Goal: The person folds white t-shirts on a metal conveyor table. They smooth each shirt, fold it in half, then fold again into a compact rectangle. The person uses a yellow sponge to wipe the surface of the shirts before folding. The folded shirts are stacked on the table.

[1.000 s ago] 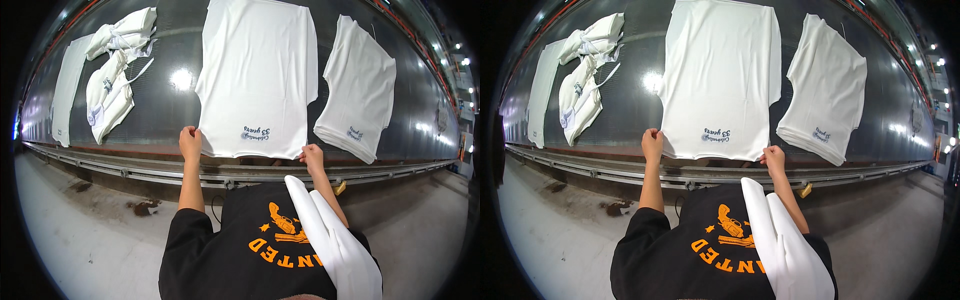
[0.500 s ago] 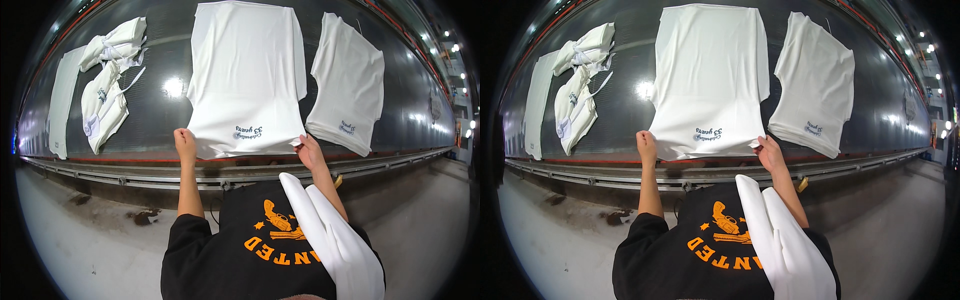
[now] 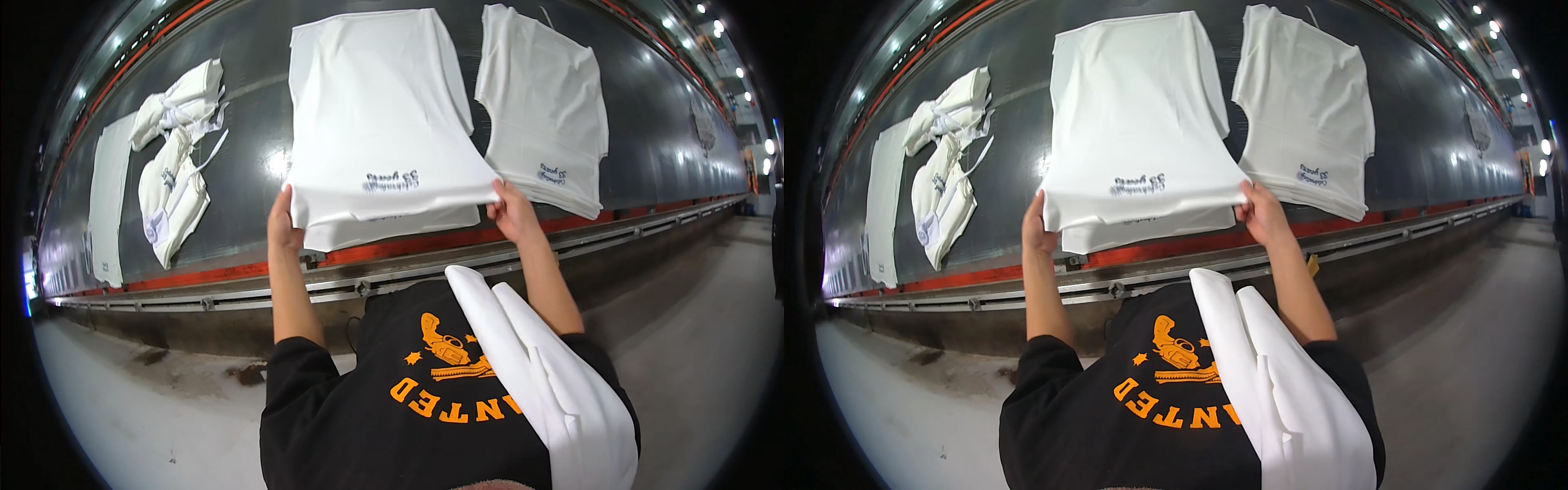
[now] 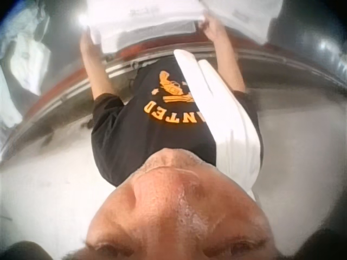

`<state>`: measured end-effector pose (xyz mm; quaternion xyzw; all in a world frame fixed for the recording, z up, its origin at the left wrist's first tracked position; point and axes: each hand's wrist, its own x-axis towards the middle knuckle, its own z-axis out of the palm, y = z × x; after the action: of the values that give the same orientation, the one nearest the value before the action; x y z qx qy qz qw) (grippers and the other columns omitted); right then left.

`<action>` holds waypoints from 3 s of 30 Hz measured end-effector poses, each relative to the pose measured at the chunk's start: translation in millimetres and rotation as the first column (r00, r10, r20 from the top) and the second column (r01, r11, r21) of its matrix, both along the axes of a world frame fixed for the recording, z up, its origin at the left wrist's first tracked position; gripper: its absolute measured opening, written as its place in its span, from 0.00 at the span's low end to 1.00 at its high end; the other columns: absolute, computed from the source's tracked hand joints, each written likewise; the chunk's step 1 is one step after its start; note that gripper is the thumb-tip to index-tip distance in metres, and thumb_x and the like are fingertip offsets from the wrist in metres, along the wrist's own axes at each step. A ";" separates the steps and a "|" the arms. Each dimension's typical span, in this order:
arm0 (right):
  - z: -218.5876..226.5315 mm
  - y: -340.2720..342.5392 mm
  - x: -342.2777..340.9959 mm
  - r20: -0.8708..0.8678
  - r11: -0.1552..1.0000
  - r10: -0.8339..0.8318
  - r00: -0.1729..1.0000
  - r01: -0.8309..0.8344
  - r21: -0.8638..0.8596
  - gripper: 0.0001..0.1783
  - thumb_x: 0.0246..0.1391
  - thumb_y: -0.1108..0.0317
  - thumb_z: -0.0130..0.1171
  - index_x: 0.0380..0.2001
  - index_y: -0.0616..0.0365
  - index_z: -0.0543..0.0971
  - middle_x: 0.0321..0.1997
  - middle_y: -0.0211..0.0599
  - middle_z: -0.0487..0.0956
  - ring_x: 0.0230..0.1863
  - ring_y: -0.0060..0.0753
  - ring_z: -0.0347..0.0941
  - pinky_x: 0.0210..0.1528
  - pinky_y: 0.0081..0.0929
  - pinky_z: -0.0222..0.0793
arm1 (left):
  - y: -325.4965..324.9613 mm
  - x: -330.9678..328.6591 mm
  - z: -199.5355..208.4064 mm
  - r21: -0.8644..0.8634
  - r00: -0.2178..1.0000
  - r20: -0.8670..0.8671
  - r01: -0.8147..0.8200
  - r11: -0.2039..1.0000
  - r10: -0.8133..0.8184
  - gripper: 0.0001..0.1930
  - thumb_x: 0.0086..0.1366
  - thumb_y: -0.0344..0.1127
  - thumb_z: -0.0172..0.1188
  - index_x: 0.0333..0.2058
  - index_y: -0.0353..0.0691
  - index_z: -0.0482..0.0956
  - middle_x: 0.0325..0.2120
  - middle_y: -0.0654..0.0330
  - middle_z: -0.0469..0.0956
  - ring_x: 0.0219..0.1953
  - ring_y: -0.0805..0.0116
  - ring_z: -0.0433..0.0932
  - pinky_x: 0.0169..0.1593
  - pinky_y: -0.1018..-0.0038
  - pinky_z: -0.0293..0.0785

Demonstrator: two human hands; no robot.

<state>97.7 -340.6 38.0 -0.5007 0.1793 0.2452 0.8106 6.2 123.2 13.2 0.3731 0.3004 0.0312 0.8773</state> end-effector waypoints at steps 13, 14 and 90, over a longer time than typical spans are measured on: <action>349.7 -135.7 133.8 0.863 0.998 0.025 0.505 -0.062 0.007 0.13 0.69 0.62 0.51 0.41 0.60 0.80 0.42 0.41 0.82 0.48 0.34 0.78 0.55 0.32 0.73 | -28.3 166.6 397.2 0.513 0.292 0.807 0.085 0.854 -0.514 0.15 0.76 0.38 0.43 0.43 0.36 0.77 0.49 0.49 0.80 0.58 0.53 0.75 0.65 0.58 0.68; 359.8 -136.9 126.1 0.881 0.997 0.071 0.467 -0.030 -0.065 0.13 0.69 0.61 0.53 0.39 0.60 0.79 0.40 0.40 0.81 0.45 0.34 0.78 0.51 0.30 0.73 | -44.5 164.8 414.1 0.640 0.073 0.762 0.070 0.765 -0.644 0.16 0.75 0.41 0.46 0.50 0.34 0.74 0.54 0.46 0.74 0.60 0.52 0.73 0.65 0.57 0.68; 180.0 -121.2 87.2 0.565 0.682 -0.350 0.747 -0.211 0.701 0.21 0.69 0.58 0.46 0.58 0.56 0.72 0.57 0.34 0.76 0.58 0.30 0.72 0.58 0.34 0.72 | -199.3 161.3 439.1 0.201 0.210 0.945 0.233 0.951 -0.251 0.15 0.71 0.35 0.45 0.43 0.32 0.79 0.44 0.52 0.82 0.49 0.58 0.80 0.57 0.62 0.74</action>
<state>184.9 -461.7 217.9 -0.1813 -0.2112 0.0683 0.9580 167.5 -76.1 452.3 0.3243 -0.3588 0.1170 0.8674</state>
